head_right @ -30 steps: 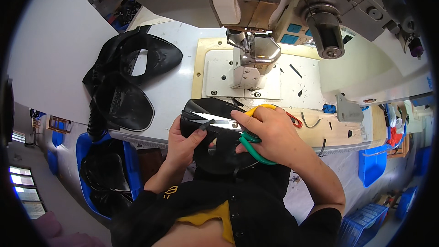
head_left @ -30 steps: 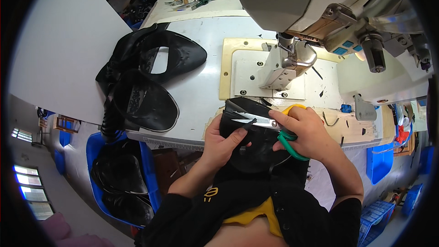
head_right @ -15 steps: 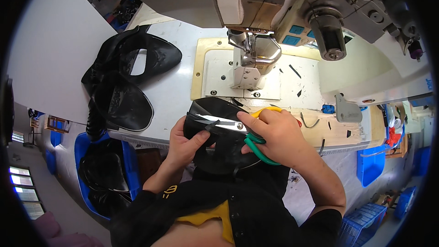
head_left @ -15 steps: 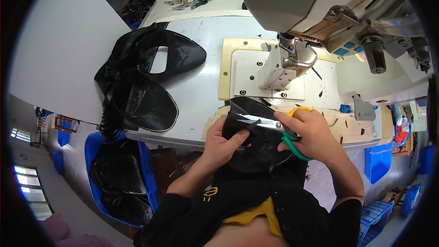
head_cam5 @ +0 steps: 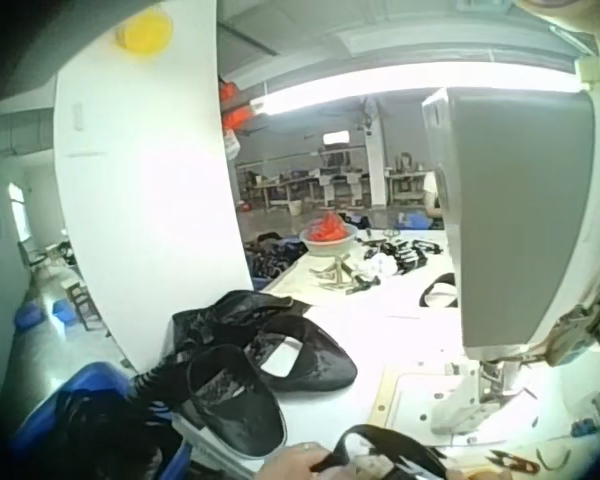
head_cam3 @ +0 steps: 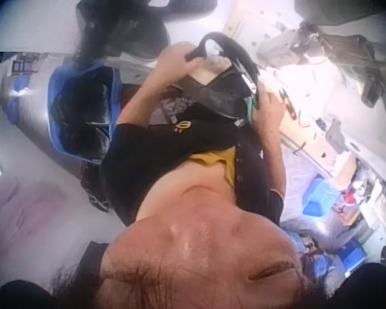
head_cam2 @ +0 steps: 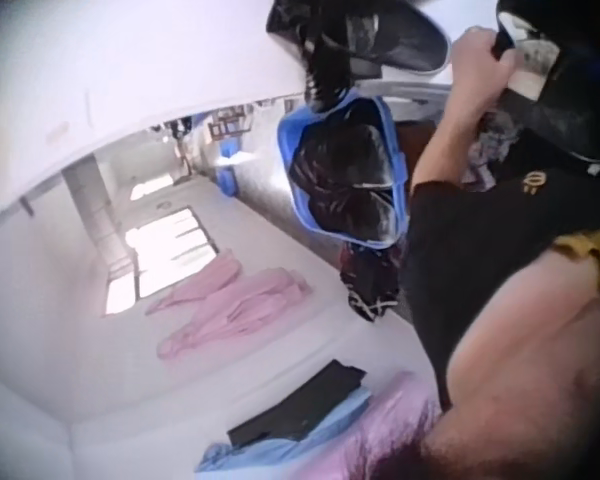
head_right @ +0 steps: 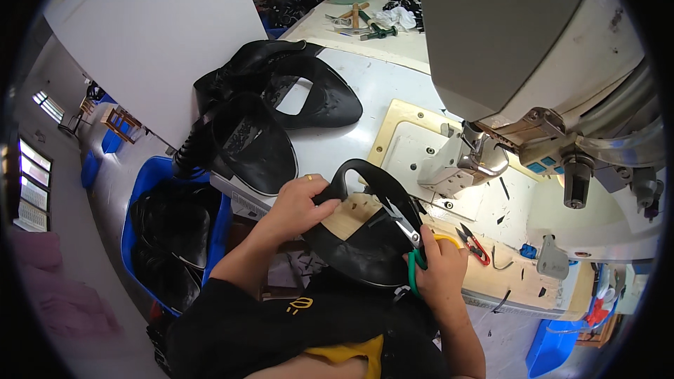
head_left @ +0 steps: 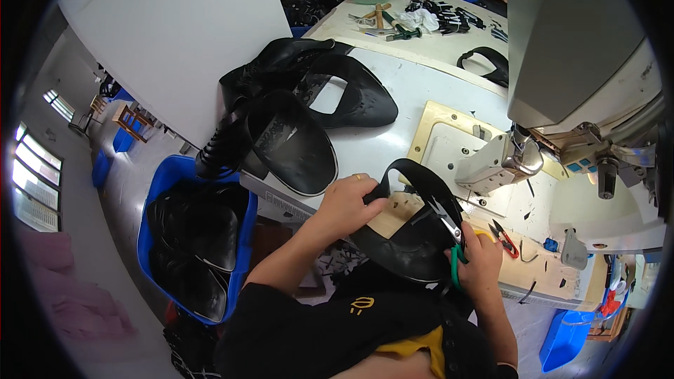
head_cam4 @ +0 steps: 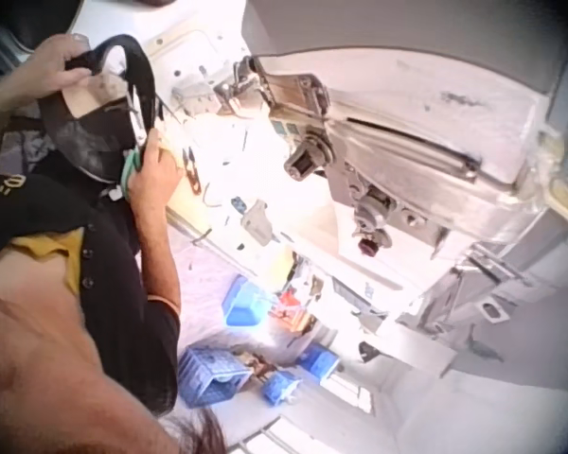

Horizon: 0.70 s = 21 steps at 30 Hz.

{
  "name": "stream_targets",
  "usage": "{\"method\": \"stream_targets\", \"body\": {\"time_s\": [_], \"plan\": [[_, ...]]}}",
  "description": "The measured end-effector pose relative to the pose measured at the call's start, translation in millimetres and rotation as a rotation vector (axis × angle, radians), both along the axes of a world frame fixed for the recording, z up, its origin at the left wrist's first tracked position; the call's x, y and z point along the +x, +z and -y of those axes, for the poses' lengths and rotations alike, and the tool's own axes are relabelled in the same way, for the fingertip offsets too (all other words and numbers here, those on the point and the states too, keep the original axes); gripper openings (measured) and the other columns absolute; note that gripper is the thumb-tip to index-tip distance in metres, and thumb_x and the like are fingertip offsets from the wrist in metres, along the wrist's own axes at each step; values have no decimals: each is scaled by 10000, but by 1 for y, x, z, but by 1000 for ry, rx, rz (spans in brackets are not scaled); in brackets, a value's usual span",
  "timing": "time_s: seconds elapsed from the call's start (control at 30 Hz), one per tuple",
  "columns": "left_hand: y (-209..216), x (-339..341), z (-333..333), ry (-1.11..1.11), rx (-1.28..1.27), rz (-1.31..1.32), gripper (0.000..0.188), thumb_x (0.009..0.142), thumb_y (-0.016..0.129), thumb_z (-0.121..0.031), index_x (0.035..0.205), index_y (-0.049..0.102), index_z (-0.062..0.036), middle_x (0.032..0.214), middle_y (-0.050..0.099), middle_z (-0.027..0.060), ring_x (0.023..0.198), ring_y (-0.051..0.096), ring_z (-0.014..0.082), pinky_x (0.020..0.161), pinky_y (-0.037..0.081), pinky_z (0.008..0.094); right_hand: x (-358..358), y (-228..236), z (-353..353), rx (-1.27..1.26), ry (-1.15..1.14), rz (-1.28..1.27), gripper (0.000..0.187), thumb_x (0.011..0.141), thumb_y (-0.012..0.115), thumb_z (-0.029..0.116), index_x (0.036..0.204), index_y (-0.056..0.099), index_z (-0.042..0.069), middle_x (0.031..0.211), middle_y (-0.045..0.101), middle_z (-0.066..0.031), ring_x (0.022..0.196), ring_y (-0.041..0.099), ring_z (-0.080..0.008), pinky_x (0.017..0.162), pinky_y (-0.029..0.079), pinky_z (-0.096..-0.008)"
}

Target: The person uses green-handled scissors to trim excess black material from a shoe sole component. They carefully cut along the edges of the sole, removing small strips of material. After trimming, the person places the sole on a sewing machine and begins to sew it.

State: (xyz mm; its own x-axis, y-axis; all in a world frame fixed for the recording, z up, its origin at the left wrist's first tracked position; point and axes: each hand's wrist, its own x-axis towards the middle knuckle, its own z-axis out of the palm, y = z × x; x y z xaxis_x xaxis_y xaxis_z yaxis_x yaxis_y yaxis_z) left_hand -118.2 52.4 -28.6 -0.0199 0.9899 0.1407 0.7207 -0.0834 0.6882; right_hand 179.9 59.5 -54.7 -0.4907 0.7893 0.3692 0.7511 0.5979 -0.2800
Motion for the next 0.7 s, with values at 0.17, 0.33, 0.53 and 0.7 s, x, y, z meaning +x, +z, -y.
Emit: {"method": "stream_targets", "body": {"time_s": [0.17, 0.33, 0.53, 0.7], "plan": [[57, -50, -17, 103, 28, 72, 322, 731, 673, -186, 1010, 635, -30, 898, 659, 185, 860, 629, 346, 761, 484, 379, 0, -10, -4, -34, -51, -75, 644, 611, 816, 258, 1171, 582, 43, 752, 581, -42, 699, 557, -229, 640, 334, -383], [57, -174, -60, 530, -124, -840, 315, 719, 628, -179, 1025, 662, -113, 1020, 623, 127, 1026, 581, 290, 842, 440, 456, 6, -16, -4, -8, -35, -65, 616, 607, 810, 229, 1156, 594, 53, 729, 564, -37, 692, 556, -219, 639, 326, -377], [27, -232, -80, 735, -195, -710, 441, 751, 624, -97, 1186, 556, -118, 1233, 501, 144, 1168, 493, 327, 917, 428, 511, 2, -23, -4, 102, -30, -78, 603, 589, 804, 190, 1147, 603, 80, 703, 534, -18, 652, 525, -218, 651, 327, -382], [42, -177, -125, 619, 99, -574, 521, 759, 685, -274, 1223, 539, -88, 1241, 549, 126, 1151, 537, 308, 928, 411, 502, 1, -23, -1, 98, -64, -72, 559, 609, 779, 162, 1137, 612, 82, 716, 527, -22, 674, 527, -216, 653, 320, -376]]}}
